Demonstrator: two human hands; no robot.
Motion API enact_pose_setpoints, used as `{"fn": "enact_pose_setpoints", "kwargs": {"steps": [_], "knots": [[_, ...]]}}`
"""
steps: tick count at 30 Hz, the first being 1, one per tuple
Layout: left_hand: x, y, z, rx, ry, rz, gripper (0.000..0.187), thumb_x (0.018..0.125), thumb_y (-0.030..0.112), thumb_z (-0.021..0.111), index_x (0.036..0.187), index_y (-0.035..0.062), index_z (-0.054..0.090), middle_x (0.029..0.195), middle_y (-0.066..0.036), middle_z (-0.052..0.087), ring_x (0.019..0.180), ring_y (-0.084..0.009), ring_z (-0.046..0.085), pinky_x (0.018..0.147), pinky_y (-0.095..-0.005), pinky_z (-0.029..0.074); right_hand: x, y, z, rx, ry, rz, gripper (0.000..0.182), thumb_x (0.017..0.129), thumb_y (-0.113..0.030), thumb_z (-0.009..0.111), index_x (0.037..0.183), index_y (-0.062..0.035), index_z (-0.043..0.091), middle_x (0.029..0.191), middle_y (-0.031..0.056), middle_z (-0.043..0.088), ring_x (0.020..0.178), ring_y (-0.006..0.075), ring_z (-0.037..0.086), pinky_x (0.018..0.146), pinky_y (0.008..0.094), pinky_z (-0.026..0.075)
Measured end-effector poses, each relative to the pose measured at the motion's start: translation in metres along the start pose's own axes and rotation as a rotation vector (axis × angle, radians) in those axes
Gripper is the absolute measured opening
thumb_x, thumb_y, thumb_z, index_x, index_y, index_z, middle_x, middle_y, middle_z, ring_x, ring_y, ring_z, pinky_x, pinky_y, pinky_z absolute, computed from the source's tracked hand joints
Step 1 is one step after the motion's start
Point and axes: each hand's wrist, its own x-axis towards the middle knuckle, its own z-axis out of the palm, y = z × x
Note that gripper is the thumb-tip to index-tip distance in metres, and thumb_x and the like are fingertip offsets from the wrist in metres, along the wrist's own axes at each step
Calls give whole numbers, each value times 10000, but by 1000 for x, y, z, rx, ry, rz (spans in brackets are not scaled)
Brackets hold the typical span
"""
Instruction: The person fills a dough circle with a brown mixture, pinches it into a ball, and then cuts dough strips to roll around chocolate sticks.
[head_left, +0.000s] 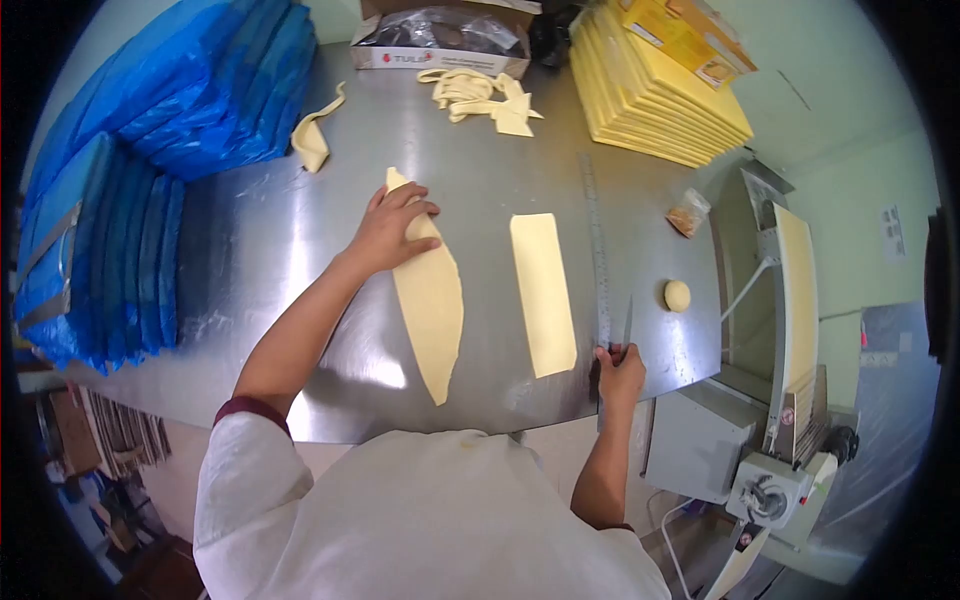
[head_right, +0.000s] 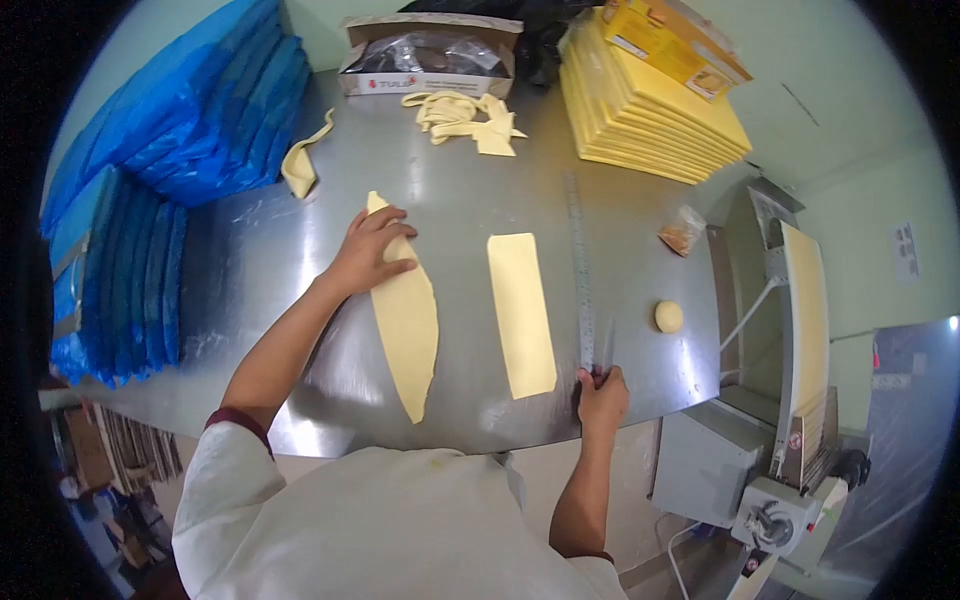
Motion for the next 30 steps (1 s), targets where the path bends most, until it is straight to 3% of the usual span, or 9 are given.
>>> {"fn": "enact_pose_setpoints", "kwargs": {"steps": [4, 7, 10, 13, 16, 18, 21, 24, 30], "knots": [[5, -9, -2, 67, -6, -22, 438, 796, 385, 786, 1159, 180, 653, 1366, -113, 530, 1426, -315, 372, 1180, -590, 209, -5, 13, -7, 11, -48, -60, 353, 778, -269, 848, 822, 5, 631, 740, 138, 662, 675, 338, 636, 658, 446, 502], [7, -30, 2, 128, 85, -21, 436, 807, 409, 772, 1163, 191, 646, 1361, -125, 528, 1428, -335, 363, 1178, -597, 207, -35, 44, 4, -124, 204, -268, 377, 780, -289, 847, 841, 13, 628, 754, 137, 657, 702, 357, 637, 679, 465, 500], [9, -35, 1, 113, 117, -47, 432, 824, 414, 755, 1172, 189, 633, 1370, -134, 520, 1428, -352, 360, 1171, -604, 212, -96, 49, -4, -85, 353, -167, 462, 773, -366, 840, 886, 27, 624, 861, 167, 672, 810, 416, 648, 742, 506, 503], [4, -36, 4, 103, 150, -65, 458, 834, 407, 747, 1199, 164, 613, 1391, -141, 506, 1417, -358, 375, 1156, -597, 241, -127, 63, -7, -202, 194, 66, 420, 770, -317, 851, 884, 15, 621, 786, 146, 662, 722, 358, 653, 692, 453, 517], [10, -47, 2, 80, 275, -56, 504, 838, 388, 747, 1249, 133, 602, 1403, -168, 510, 1376, -362, 418, 1138, -536, 304, -140, 87, 4, 184, 132, -49, 332, 803, -214, 830, 891, 31, 624, 707, 86, 624, 607, 180, 547, 610, 345, 470], [14, -60, -3, 15, 472, -15, 515, 854, 352, 738, 1277, 97, 590, 1380, -182, 535, 1333, -369, 463, 1105, -487, 364, -151, 87, 2, 291, 187, -138, 303, 775, -143, 838, 948, 30, 660, 689, 85, 648, 579, 156, 572, 587, 313, 487], [10, -52, -21, -58, 441, -62, 537, 928, 338, 674, 1370, 64, 540, 1320, -179, 593, 1220, -321, 572, 1053, -391, 420, -177, 63, -5, 370, 150, -195, 324, 749, -87, 848, 1002, 37, 688, 713, 79, 678, 596, 128, 600, 591, 282, 506], [9, -15, -35, -539, 174, -184, 523, 984, 284, 621, 1426, 41, 485, 1231, -121, 655, 1123, -237, 630, 975, -354, 461, -200, 29, 16, 493, 66, -274, 341, 727, -67, 861, 1004, 42, 695, 725, 82, 681, 622, 113, 613, 600, 260, 509], [21, -21, -11, -1255, 163, -465, 593, 997, 175, 609, 1502, -6, 356, 1071, -79, 676, 931, -140, 638, 810, -268, 498, -213, -17, 53, 526, -176, -439, 374, 705, -56, 875, 1016, 34, 686, 719, 128, 667, 609, 161, 640, 580, 287, 522]]}}
